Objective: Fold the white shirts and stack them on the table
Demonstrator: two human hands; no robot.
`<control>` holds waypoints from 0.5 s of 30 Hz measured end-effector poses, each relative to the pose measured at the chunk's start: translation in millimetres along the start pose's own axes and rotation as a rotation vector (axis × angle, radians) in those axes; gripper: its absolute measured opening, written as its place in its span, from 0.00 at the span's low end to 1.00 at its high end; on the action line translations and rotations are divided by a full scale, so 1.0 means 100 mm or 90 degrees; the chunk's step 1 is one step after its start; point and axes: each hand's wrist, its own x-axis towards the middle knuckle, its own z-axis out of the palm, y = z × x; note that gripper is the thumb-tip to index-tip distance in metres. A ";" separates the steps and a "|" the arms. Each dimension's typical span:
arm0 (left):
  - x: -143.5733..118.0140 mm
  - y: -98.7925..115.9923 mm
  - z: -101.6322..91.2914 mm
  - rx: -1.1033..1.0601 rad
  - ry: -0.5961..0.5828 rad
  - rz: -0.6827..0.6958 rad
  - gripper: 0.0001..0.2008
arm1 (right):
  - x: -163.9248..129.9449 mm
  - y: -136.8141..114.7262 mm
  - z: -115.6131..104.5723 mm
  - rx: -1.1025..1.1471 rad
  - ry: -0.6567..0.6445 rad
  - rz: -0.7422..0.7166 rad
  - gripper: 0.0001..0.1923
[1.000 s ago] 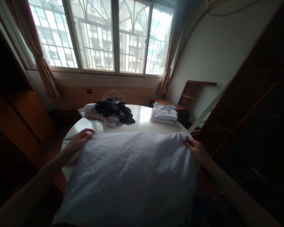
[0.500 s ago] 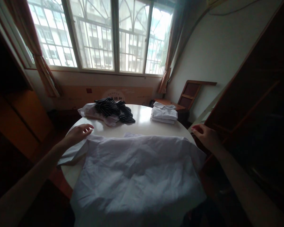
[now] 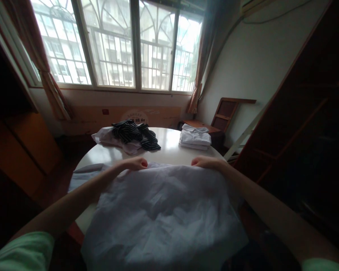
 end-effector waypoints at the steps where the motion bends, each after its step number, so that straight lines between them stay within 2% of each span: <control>1: 0.03 0.04 0.01 0.013 -0.005 0.010 0.13 | 0.00 -0.06 0.03 -0.011 -0.011 0.001 0.15; 5: 0.06 0.08 0.04 0.031 0.010 0.022 0.12 | -0.02 -0.14 0.09 -0.116 -0.012 0.036 0.13; 9: 0.07 0.10 -0.06 0.031 0.022 -0.026 0.11 | -0.03 -0.08 0.00 -0.201 0.036 0.010 0.08; 11: 0.11 0.14 -0.19 0.076 0.086 -0.074 0.07 | -0.03 -0.09 -0.11 -0.221 0.109 0.019 0.07; 13: 0.17 0.17 -0.35 0.121 0.191 -0.130 0.05 | -0.04 -0.14 -0.26 -0.225 0.202 0.066 0.08; 15: 0.24 0.19 -0.50 0.131 0.279 -0.161 0.08 | -0.03 -0.23 -0.40 -0.211 0.313 0.111 0.09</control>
